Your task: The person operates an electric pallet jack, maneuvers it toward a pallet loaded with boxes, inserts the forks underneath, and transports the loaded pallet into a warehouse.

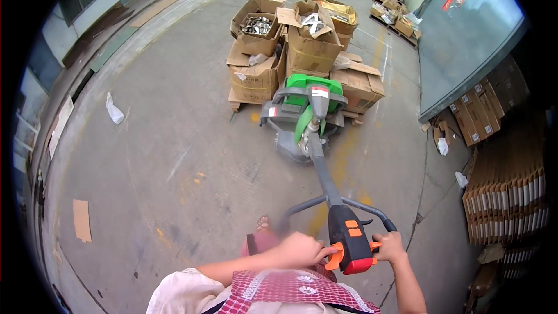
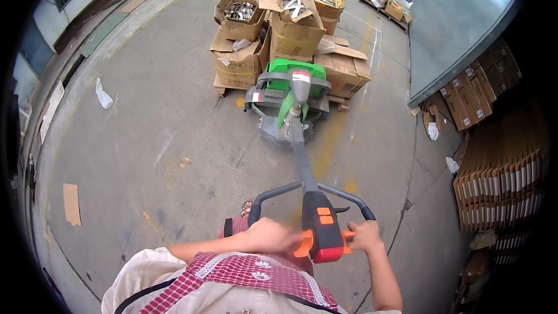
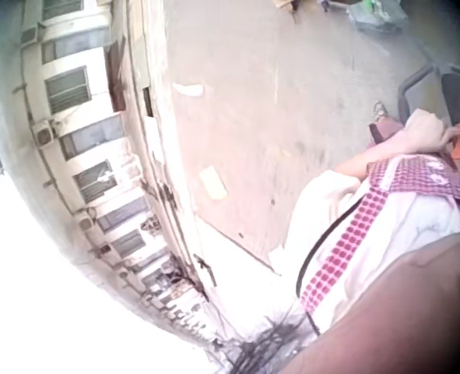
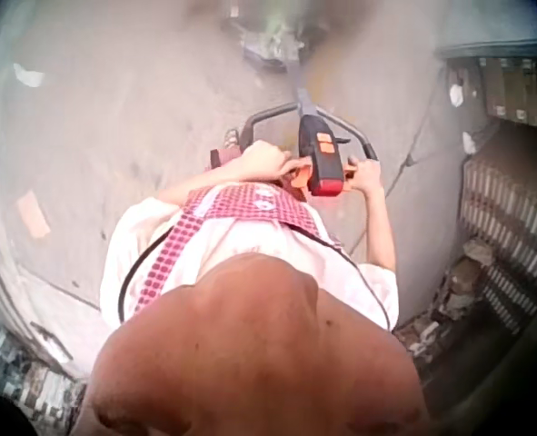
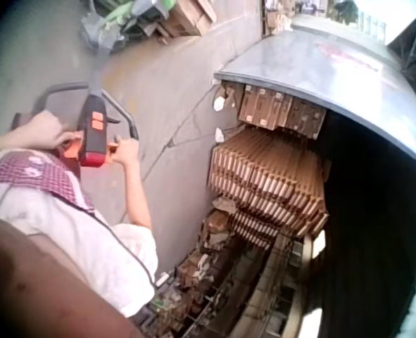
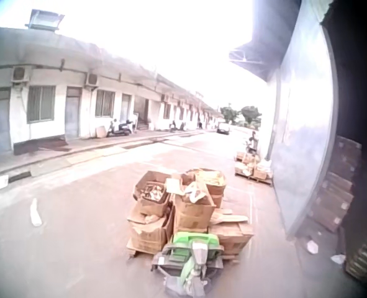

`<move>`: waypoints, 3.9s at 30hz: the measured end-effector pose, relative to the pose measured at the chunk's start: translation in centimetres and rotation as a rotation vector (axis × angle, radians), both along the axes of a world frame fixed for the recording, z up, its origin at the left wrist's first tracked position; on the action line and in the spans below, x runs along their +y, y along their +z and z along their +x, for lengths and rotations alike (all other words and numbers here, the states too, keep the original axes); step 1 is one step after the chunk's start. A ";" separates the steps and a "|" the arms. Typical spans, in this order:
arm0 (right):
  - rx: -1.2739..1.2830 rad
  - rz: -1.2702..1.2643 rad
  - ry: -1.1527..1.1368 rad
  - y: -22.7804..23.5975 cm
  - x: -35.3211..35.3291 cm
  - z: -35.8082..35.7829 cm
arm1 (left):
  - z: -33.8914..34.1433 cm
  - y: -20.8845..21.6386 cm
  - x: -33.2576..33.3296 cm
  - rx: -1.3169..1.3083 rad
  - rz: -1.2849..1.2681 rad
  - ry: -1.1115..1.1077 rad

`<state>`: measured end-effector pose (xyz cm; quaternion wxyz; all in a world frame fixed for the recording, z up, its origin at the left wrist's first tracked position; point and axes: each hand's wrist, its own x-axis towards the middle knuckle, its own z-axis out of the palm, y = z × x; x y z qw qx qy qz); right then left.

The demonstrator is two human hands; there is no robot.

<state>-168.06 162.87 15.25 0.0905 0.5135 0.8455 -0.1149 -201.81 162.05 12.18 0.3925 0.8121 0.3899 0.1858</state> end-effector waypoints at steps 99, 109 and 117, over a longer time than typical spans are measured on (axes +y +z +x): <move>0.257 -0.494 0.315 -15.6 109.1 20.6 | 21.2 -12.1 98.9 0.452 0.025 0.150; 0.682 -1.084 0.003 -12.9 112.0 20.1 | 19.5 -10.0 101.0 0.299 0.135 0.149; 0.304 -0.578 0.337 -11.8 112.0 18.1 | 18.8 -9.8 101.4 0.330 0.120 0.208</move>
